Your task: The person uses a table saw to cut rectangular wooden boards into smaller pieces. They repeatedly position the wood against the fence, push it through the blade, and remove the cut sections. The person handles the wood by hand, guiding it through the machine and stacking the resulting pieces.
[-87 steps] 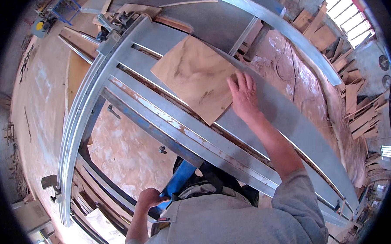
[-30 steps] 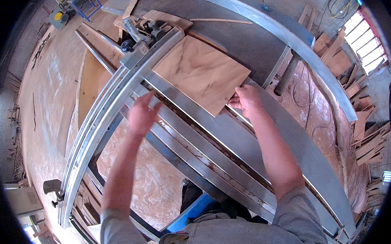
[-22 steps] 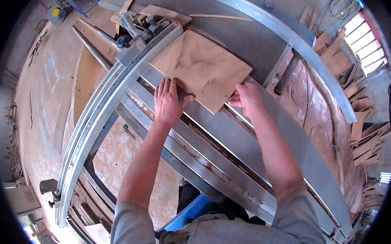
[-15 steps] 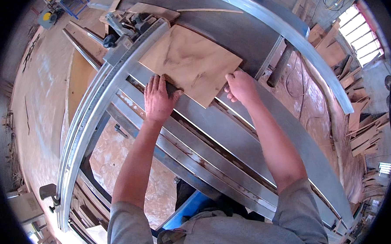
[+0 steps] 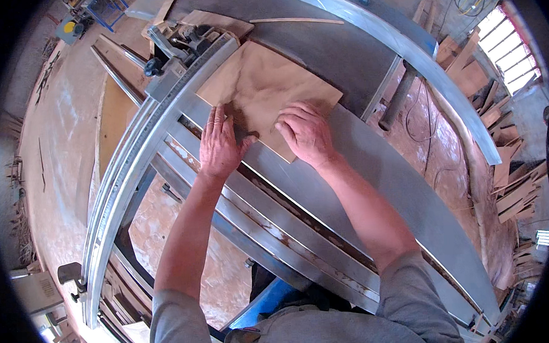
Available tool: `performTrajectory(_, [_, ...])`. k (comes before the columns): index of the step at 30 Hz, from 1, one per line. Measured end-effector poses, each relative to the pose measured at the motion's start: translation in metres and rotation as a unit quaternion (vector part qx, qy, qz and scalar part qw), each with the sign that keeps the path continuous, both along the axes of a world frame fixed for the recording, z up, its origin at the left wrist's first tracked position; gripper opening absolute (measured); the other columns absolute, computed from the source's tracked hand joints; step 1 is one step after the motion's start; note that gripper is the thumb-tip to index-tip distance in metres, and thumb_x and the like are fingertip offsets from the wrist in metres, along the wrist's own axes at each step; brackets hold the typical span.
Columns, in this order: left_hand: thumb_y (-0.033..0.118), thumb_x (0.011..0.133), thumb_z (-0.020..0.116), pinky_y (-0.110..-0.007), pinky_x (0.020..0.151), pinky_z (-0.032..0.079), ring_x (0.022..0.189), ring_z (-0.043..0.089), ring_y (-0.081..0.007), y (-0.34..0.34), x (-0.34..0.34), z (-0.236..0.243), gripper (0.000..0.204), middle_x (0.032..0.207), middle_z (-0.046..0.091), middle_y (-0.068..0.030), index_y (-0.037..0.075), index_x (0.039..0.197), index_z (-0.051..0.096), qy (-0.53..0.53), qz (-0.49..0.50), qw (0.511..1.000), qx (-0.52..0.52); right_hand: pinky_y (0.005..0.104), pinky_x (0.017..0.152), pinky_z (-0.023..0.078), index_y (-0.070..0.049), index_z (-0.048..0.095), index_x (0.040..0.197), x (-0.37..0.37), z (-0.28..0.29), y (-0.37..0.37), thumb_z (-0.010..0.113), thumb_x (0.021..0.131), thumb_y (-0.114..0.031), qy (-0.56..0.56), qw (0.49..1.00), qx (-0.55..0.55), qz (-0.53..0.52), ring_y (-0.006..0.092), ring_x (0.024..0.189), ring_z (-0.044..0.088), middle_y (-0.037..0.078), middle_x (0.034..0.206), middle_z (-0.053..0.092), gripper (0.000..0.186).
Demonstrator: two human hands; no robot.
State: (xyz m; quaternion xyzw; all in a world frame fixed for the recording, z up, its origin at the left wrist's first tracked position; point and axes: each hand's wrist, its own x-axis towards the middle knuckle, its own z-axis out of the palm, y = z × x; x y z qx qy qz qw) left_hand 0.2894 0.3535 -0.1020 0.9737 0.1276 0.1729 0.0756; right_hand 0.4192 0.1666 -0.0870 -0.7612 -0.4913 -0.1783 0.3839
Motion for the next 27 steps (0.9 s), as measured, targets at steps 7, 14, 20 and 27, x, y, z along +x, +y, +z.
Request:
performTrajectory(7, [0.046,0.083,0.067,-0.045,0.109,0.035,0.132,0.041,-0.0376,0.017,-0.002,-0.001,0.067,0.139,0.046,-0.0223,-0.003,0.125,0.051,-0.013,-0.042,0.999,-0.016,0.0382,0.09,0.051,-0.003,0.069,0.082,0.006,-0.011,0.014,0.069,0.082,-0.018,0.004,0.999,-0.018,0.036,0.0282,0.1,0.066,0.011,0.093,0.071,0.015])
performTrajectory(14, [0.039,0.091,0.058,-0.046,0.101,0.04,0.117,0.055,-0.0373,0.161,-0.06,0.027,0.051,0.125,0.059,-0.0202,0.003,0.127,0.056,-0.097,0.307,0.939,0.122,0.0365,0.089,0.051,-0.007,0.068,0.071,0.007,-0.01,0.017,0.072,0.08,-0.025,0.012,0.999,-0.023,0.031,0.0271,0.099,0.066,0.01,0.093,0.072,0.02])
performTrajectory(20, [0.06,0.094,0.04,-0.048,0.101,0.038,0.12,0.052,-0.0356,0.192,-0.062,0.037,0.065,0.125,0.058,-0.0197,0.006,0.126,0.057,0.11,0.367,0.924,0.003,0.0368,0.095,0.049,-0.008,0.07,0.074,0.01,-0.013,0.019,0.069,0.084,-0.029,0.009,0.998,-0.05,0.035,0.026,0.102,0.066,0.01,0.097,0.072,0.023])
performTrajectory(27, [0.064,0.093,0.036,-0.049,0.101,0.038,0.119,0.052,-0.0358,0.188,-0.056,0.031,0.069,0.125,0.058,-0.0179,0.006,0.124,0.057,0.116,0.405,0.906,0.044,0.0393,0.102,0.046,-0.006,0.071,0.077,0.01,-0.011,0.02,0.068,0.085,-0.026,0.011,0.996,-0.078,0.046,0.0259,0.109,0.064,0.011,0.105,0.071,0.021])
